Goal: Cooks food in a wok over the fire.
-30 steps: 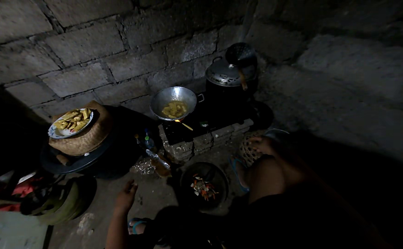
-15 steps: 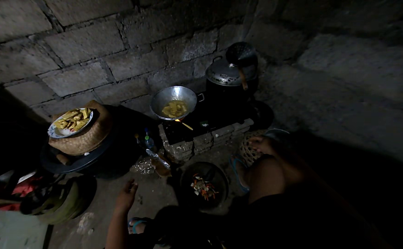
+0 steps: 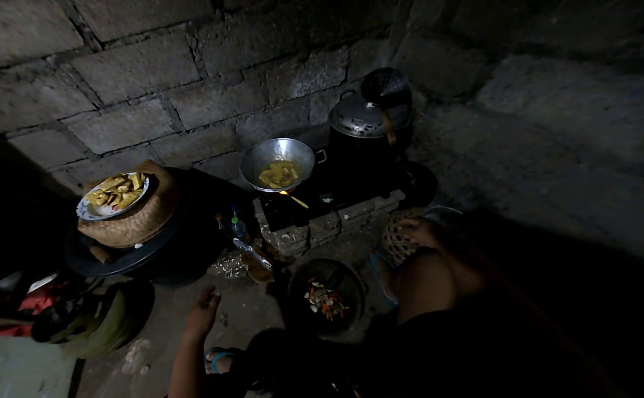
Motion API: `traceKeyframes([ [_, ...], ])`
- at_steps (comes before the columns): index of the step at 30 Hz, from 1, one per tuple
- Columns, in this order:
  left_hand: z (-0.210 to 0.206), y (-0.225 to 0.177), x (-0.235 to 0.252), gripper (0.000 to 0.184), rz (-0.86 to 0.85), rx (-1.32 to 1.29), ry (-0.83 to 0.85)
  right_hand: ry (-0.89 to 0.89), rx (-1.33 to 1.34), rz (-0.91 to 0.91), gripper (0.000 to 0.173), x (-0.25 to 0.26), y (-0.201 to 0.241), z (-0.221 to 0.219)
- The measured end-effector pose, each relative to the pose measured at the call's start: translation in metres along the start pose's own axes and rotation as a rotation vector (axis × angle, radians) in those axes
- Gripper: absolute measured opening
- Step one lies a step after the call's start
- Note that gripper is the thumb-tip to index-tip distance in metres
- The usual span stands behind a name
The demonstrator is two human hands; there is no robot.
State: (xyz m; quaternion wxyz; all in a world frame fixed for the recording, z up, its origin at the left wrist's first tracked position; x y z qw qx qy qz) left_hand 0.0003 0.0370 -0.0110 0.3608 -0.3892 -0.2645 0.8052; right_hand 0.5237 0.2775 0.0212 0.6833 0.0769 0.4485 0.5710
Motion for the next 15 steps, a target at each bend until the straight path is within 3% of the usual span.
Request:
traceKeyframes([
  [15,0.0,0.0,0.003,0.046,0.011,0.009,0.007,0.004,-0.036,0.011,0.041,0.008,-0.004,0.0],
])
Point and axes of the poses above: each hand's wrist, its own x-axis towards the middle knuckle, its own z-axis out of the back of the hand, y = z × x, the point moved 1 cm from there along x, towards the middle knuckle, and after that the axes turned 4 degrees about y, right-handed, at the moved point
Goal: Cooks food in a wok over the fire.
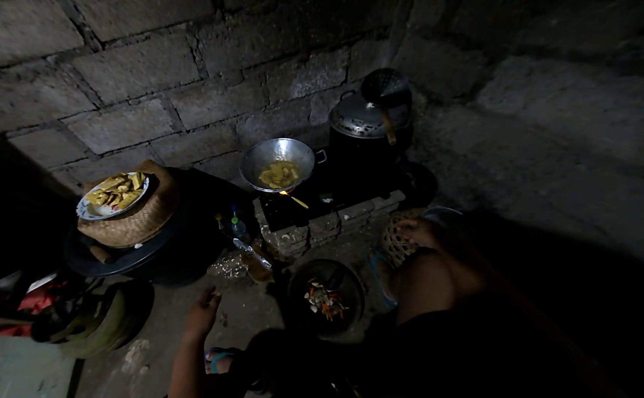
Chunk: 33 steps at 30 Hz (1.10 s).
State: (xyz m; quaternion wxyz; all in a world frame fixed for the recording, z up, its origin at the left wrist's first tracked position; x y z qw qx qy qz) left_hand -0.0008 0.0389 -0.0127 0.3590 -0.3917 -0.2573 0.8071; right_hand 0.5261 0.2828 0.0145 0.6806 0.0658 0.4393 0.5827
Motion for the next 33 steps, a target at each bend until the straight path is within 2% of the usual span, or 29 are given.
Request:
traceKeyframes([
  [33,0.0,0.001,-0.002,0.045,-0.016,-0.022,-0.003,-0.025,-0.003,0.016,0.041,0.01,-0.008,0.0],
])
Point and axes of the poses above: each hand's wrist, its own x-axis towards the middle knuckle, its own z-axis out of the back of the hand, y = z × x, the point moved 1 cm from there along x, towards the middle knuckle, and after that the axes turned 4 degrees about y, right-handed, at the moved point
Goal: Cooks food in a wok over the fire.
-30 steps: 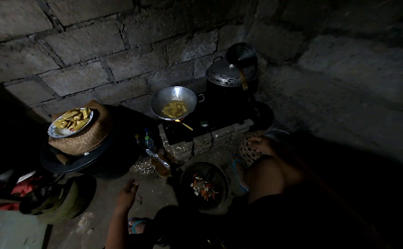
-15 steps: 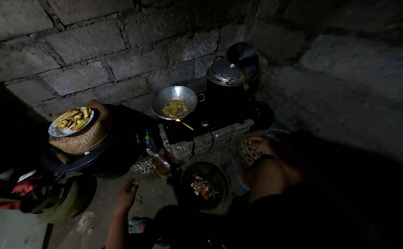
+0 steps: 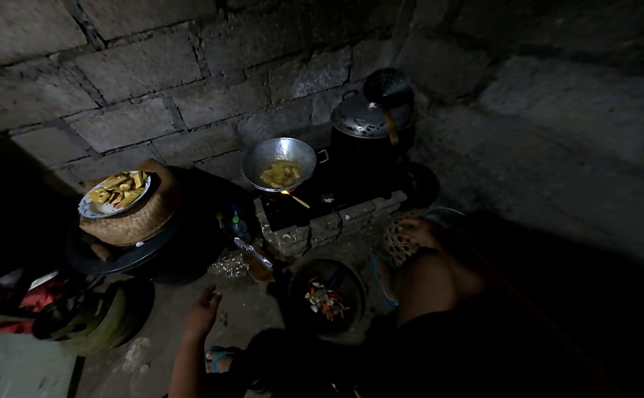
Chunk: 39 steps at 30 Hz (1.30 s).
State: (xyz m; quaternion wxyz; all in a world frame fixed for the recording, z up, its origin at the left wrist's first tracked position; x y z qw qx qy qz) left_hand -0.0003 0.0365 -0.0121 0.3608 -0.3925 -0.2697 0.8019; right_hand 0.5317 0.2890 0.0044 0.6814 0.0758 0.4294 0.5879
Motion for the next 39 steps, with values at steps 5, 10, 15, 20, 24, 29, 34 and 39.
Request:
traceKeyframes([
  [5,0.0,0.0,0.001,0.045,-0.001,0.008,0.0,-0.007,0.009,-0.003,0.042,-0.005,0.003,-0.001],
  [10,0.0,0.001,0.001,0.045,-0.006,0.007,0.002,-0.01,0.02,0.005,0.042,0.002,-0.002,-0.001],
  [15,0.0,0.0,0.001,0.045,0.01,0.008,0.002,0.012,-0.004,-0.006,0.043,-0.002,0.001,0.001],
  [20,0.0,0.002,0.002,0.046,-0.005,-0.006,0.007,0.018,-0.021,-0.009,0.043,-0.005,0.003,0.001],
  [24,-0.001,0.002,0.003,0.045,0.001,0.002,0.002,0.01,-0.01,-0.009,0.041,-0.005,0.004,0.001],
  [29,-0.001,0.002,0.003,0.046,0.008,0.01,0.006,0.008,0.01,-0.005,0.041,-0.001,0.001,-0.001],
  [34,-0.001,0.001,0.003,0.046,0.004,0.011,0.012,-0.001,0.013,0.013,0.041,0.004,-0.002,-0.002],
  [39,-0.001,0.0,0.003,0.046,0.008,0.009,0.015,0.004,0.009,0.014,0.041,0.002,-0.001,-0.002],
])
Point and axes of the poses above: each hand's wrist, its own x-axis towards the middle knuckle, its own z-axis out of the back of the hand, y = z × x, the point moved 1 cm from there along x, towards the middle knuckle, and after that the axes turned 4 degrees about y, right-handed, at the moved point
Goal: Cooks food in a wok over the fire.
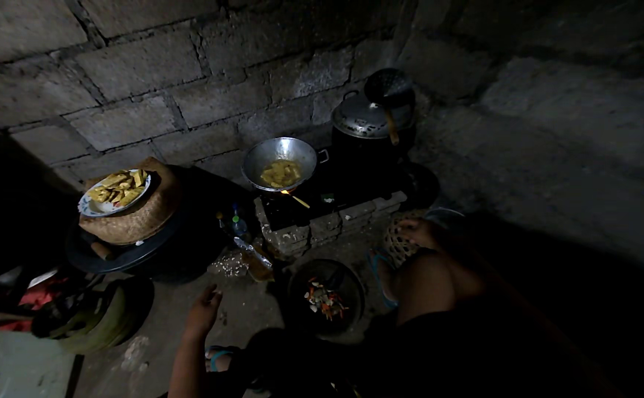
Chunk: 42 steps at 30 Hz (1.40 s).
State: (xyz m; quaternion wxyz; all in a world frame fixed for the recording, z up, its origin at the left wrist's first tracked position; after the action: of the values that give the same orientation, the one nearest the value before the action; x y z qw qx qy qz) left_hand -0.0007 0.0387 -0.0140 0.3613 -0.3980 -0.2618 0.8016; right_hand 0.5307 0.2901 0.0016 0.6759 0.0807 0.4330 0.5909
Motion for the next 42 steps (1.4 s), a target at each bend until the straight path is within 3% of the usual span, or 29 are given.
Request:
traceKeyframes([
  [42,0.001,0.0,-0.002,0.046,-0.001,0.002,0.001,-0.004,-0.021,-0.001,0.041,-0.009,0.008,-0.001],
])
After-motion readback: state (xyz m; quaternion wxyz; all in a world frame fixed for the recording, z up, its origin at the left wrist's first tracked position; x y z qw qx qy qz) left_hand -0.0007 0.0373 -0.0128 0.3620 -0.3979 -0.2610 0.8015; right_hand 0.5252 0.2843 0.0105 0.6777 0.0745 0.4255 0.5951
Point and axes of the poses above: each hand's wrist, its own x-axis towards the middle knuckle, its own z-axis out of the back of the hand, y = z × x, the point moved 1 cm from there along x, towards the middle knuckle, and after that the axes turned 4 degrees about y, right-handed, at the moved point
